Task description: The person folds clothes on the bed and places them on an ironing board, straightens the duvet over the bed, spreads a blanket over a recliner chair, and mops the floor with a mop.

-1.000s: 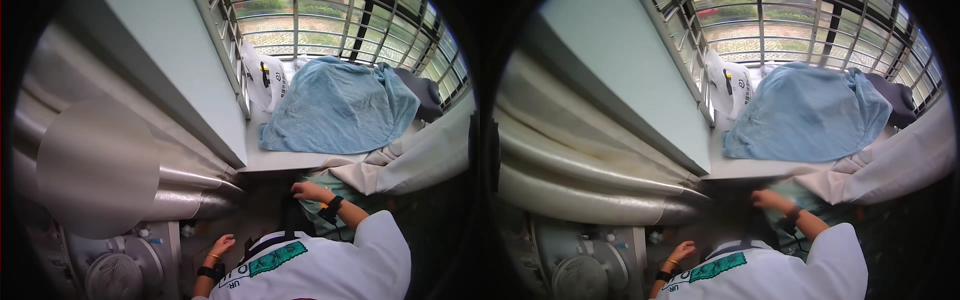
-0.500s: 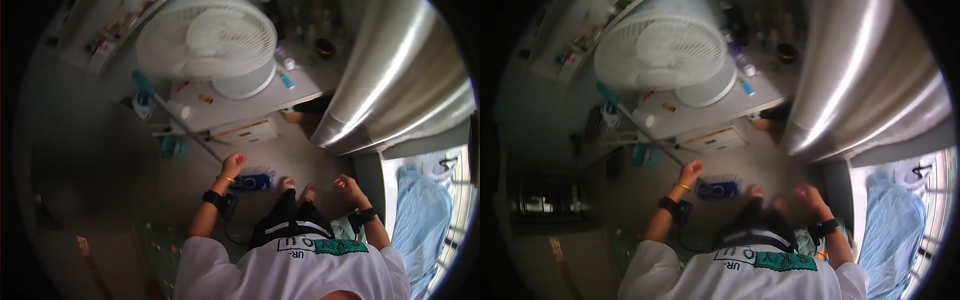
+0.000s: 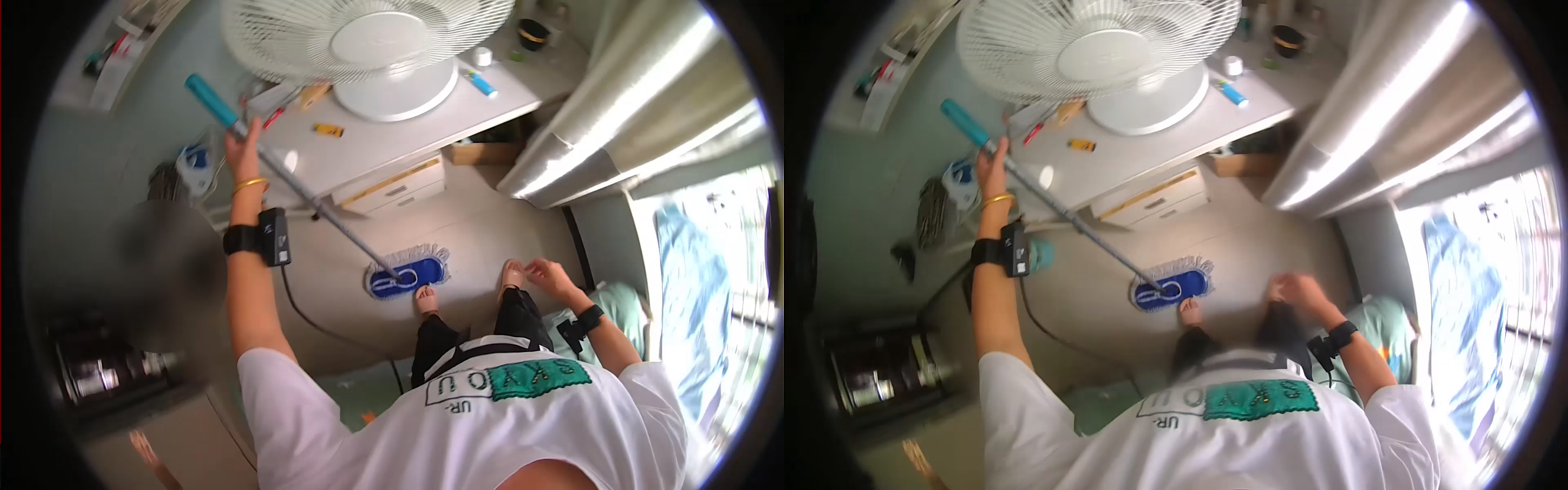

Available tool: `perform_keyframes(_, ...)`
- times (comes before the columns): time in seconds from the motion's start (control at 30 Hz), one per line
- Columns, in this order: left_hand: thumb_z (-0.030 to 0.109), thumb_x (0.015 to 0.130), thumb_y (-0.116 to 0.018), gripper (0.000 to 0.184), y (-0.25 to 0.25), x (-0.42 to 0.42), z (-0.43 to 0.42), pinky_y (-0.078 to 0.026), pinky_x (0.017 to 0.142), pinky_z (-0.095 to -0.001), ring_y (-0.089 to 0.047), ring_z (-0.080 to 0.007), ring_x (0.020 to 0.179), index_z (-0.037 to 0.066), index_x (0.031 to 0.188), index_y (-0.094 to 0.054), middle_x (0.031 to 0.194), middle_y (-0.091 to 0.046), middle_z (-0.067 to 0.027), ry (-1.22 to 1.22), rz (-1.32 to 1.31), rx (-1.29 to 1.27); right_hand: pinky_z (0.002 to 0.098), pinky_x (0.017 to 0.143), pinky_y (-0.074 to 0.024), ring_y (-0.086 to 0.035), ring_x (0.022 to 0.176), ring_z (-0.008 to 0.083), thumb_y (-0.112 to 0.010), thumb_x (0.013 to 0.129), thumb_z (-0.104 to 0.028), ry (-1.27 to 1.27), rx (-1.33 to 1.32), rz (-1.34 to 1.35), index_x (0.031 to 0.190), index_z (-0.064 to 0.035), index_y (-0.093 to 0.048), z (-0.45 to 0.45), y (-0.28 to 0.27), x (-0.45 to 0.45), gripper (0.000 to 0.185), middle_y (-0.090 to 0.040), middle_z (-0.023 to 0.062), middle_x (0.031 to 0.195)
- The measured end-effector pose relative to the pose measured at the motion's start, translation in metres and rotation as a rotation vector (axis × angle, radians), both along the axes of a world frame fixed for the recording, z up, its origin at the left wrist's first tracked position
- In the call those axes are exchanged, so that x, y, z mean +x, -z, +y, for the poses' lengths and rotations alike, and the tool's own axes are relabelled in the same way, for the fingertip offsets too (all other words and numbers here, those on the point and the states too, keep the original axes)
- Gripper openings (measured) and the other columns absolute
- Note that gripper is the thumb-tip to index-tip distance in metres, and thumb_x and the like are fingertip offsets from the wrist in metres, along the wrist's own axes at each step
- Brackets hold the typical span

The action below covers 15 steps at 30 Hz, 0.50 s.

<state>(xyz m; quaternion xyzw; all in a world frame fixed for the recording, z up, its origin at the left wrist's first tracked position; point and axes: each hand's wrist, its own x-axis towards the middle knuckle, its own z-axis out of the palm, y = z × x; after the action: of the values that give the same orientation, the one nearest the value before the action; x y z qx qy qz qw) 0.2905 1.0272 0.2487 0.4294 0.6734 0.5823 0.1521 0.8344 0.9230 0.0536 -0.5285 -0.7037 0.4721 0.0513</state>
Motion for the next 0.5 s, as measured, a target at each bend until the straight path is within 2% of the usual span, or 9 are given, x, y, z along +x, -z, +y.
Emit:
perform_keyframes(0.13,0.029,0.071,-0.066,0.036,0.019,-0.028,0.027,-0.039,0.063,-0.0252,-0.051,-0.0119,0.066,-0.001,0.089,-0.054,0.076,-0.054,-0.0033,-0.016,-0.153,-0.019,0.0337,0.070,-0.0466,-0.059,0.077,0.0273,-0.056,0.072,-0.014,-0.185,0.021,-0.196,0.090,-0.0062,-0.057,-0.066,0.045,-0.038,0.020,-0.061,0.0126,0.085)
perform_keyframes(0.17,0.027,0.072,-0.066,0.029,0.011,-0.021,0.022,-0.038,0.057,-0.0243,-0.048,-0.0100,0.060,0.001,0.082,-0.056,0.069,-0.052,-0.0010,-0.033,-0.160,-0.050,0.0352,0.069,-0.0466,-0.059,0.077,0.0275,-0.055,0.072,-0.015,-0.128,-0.046,-0.044,0.091,-0.0074,-0.057,-0.074,0.023,-0.061,0.021,-0.061,0.0123,0.083)
perform_keyframes(0.27,0.015,0.074,-0.062,0.015,-0.030,0.058,-0.028,-0.037,0.059,-0.0244,-0.049,-0.0094,0.068,0.002,0.081,-0.058,0.073,-0.054,-0.0031,0.165,-0.404,0.063,0.0340,0.063,-0.0443,-0.056,0.073,0.0259,-0.052,0.073,-0.015,-0.243,-0.140,0.038,0.088,-0.0069,-0.056,-0.103,0.026,-0.121,0.017,-0.058,0.0127,0.082)
perform_keyframes(0.3,0.015,0.076,-0.059,0.016,-0.016,0.035,-0.044,-0.038,0.062,-0.0254,-0.049,-0.0103,0.071,0.001,0.085,-0.057,0.079,-0.055,-0.0038,0.288,-0.344,0.048,0.0390,0.067,-0.0449,-0.058,0.079,0.0300,-0.047,0.077,-0.020,-0.145,-0.195,0.028,0.088,-0.0047,-0.057,-0.104,0.014,-0.150,0.021,-0.059,0.0152,0.078)
perform_keyframes(0.37,0.017,0.081,-0.051,0.017,-0.050,0.067,-0.095,-0.037,0.063,-0.0283,-0.043,-0.0114,0.065,0.004,0.069,-0.049,0.069,-0.046,-0.0019,0.389,-0.124,0.077,0.0345,0.073,-0.0412,-0.054,0.081,0.0276,-0.059,0.069,-0.018,-0.339,-0.084,0.082,0.101,-0.0052,-0.048,-0.112,0.031,-0.194,0.036,-0.057,0.0106,0.089)
perform_keyframes(0.4,0.016,0.081,-0.049,0.021,-0.061,0.066,-0.119,-0.036,0.063,-0.0281,-0.040,-0.0121,0.063,0.007,0.062,-0.044,0.063,-0.040,-0.0011,0.385,0.239,0.064,0.0383,0.079,-0.0395,-0.052,0.086,0.0296,-0.064,0.066,-0.016,-0.295,-0.172,0.187,0.107,-0.0044,-0.044,-0.107,0.004,-0.211,0.047,-0.055,0.0136,0.094)
perform_keyframes(0.43,0.013,0.081,-0.048,0.022,-0.094,0.086,-0.141,-0.038,0.070,-0.0277,-0.046,-0.0155,0.072,0.006,0.060,-0.046,0.072,-0.050,-0.0064,0.438,-0.286,0.035,0.0423,0.083,-0.0377,-0.048,0.096,0.0311,-0.068,0.062,-0.017,-0.342,-0.056,0.235,0.112,-0.0069,-0.041,-0.106,0.010,-0.234,0.058,-0.050,0.0149,0.103)
perform_keyframes(0.47,0.017,0.081,-0.052,0.019,-0.117,0.108,-0.173,-0.034,0.046,-0.0295,-0.039,-0.0158,0.046,0.009,0.067,-0.042,0.054,-0.040,-0.0041,0.501,-0.290,0.160,0.0409,0.082,-0.0382,-0.044,0.102,0.0307,-0.073,0.055,-0.021,-0.357,0.009,0.215,0.117,-0.0088,-0.037,-0.108,0.013,-0.257,0.073,-0.045,0.0143,0.110)
perform_keyframes(0.5,0.012,0.084,-0.048,0.026,-0.128,0.121,-0.195,-0.027,0.047,-0.0256,-0.025,-0.0108,0.046,0.011,0.062,-0.033,0.052,-0.026,0.0005,0.427,-0.408,0.196,0.0409,0.082,-0.0382,-0.044,0.102,0.0307,-0.073,0.055,-0.021,-0.346,0.025,0.237,0.117,-0.0088,-0.037,-0.104,0.008,-0.269,0.073,-0.045,0.0143,0.110)
